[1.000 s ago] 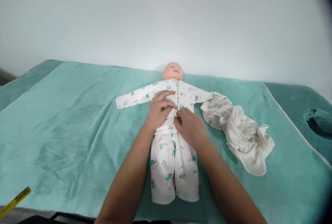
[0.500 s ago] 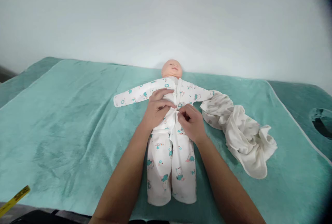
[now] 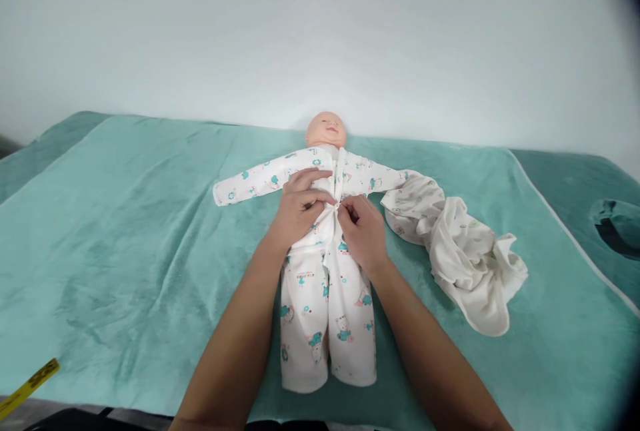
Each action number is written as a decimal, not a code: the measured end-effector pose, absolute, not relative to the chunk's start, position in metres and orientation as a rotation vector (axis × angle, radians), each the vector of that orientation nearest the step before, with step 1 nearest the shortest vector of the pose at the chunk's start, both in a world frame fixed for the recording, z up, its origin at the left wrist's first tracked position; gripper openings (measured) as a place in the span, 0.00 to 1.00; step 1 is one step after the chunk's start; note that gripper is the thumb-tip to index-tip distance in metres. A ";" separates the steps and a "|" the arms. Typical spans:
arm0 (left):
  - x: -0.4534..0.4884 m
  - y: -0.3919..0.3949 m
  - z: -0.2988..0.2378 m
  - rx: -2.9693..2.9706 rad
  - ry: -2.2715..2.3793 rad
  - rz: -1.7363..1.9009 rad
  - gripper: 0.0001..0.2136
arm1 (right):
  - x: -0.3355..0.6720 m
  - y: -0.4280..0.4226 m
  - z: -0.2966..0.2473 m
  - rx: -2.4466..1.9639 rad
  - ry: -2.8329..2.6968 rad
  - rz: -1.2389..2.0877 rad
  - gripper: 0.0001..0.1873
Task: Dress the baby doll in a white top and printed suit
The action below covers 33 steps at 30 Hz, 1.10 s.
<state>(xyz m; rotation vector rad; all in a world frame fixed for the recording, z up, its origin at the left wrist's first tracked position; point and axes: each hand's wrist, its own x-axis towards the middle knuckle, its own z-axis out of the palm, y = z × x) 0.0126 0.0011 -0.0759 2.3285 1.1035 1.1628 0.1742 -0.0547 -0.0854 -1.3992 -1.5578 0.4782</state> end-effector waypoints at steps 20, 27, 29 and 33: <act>0.020 -0.009 -0.073 2.309 1.252 1.112 0.05 | 0.178 -0.048 -0.093 -1.349 -1.275 0.695 0.07; 0.018 -0.010 -0.066 2.141 1.401 1.176 0.04 | 0.190 -0.045 -0.097 -1.217 -1.098 0.913 0.09; 0.016 -0.009 -0.064 1.965 1.376 1.222 0.04 | 0.198 -0.042 -0.104 -1.175 -0.999 0.964 0.09; 0.002 -0.005 -0.060 1.546 1.464 1.432 0.04 | 0.237 -0.028 -0.120 -1.231 -0.912 0.884 0.08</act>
